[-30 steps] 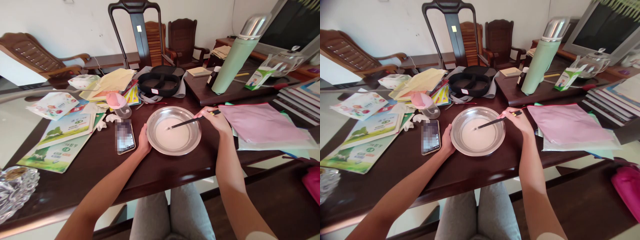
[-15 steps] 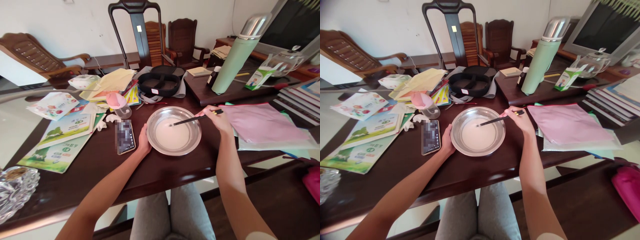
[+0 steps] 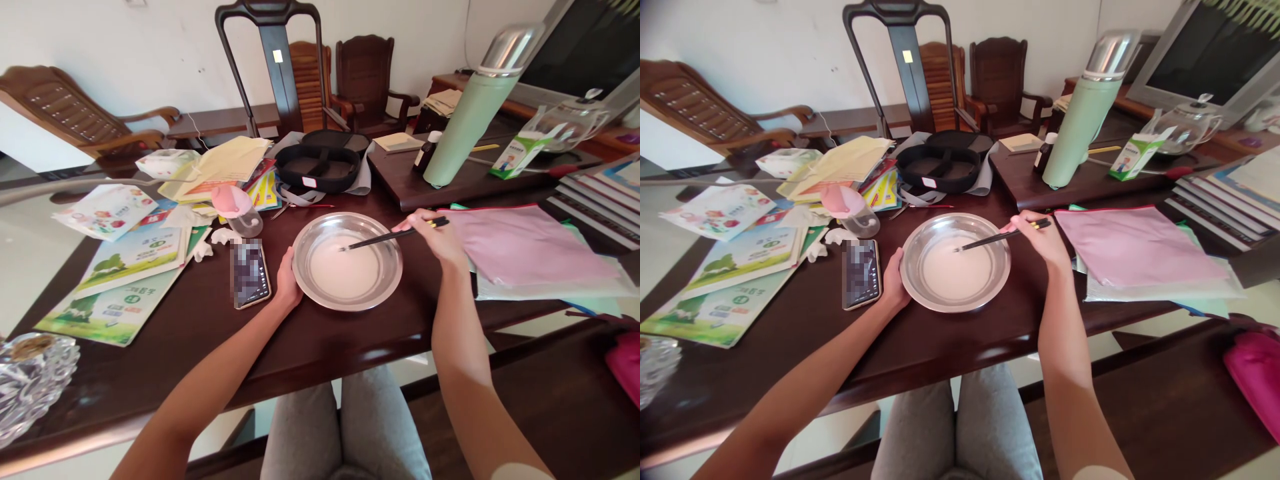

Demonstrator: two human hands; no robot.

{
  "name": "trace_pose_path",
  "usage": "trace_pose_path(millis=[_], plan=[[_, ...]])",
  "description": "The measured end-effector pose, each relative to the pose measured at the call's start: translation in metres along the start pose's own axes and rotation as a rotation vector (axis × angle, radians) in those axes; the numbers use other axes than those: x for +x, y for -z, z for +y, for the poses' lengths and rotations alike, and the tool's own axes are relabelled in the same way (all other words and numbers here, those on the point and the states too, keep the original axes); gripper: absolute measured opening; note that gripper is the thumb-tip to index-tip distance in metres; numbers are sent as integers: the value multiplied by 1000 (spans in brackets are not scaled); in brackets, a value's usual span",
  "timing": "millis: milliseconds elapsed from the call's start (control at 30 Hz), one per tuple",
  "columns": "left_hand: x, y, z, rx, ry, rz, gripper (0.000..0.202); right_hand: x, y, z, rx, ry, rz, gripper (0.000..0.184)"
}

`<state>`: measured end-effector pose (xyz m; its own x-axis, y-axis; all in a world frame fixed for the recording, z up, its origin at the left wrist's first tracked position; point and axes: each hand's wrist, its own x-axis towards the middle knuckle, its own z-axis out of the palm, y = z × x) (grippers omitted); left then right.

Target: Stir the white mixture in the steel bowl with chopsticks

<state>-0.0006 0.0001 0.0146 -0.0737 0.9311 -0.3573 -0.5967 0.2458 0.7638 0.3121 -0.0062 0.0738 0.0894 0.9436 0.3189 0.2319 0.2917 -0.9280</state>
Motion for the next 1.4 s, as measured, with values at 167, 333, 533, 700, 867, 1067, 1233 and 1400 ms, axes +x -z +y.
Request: trace_pose_path(millis=[167, 333, 533, 700, 867, 1067, 1233, 1400], plan=[[1, 1, 0, 17, -7, 44, 29, -3, 10, 7, 62, 35, 6, 51], [1, 1, 0, 25, -11, -1, 33, 0, -10, -4, 26, 20, -230, 49], [3, 4, -2, 31, -29, 17, 33, 0, 7, 5, 7, 25, 75, 53], [5, 6, -3, 12, -33, 39, 28, -1, 6, 5, 71, 21, -104, 51], [2, 3, -2, 13, -25, 10, 31, 2, -10, -3, 29, 5, -180, 50], [3, 4, -2, 40, -34, 13, 34, -3, 12, 9, 92, 34, 48, 49], [2, 2, -1, 38, -34, 12, 35, 0, -3, 1, 73, 16, -209, 49], [2, 2, -2, 30, -27, -5, 35, 1, -5, -1, -1, 15, -76, 49]])
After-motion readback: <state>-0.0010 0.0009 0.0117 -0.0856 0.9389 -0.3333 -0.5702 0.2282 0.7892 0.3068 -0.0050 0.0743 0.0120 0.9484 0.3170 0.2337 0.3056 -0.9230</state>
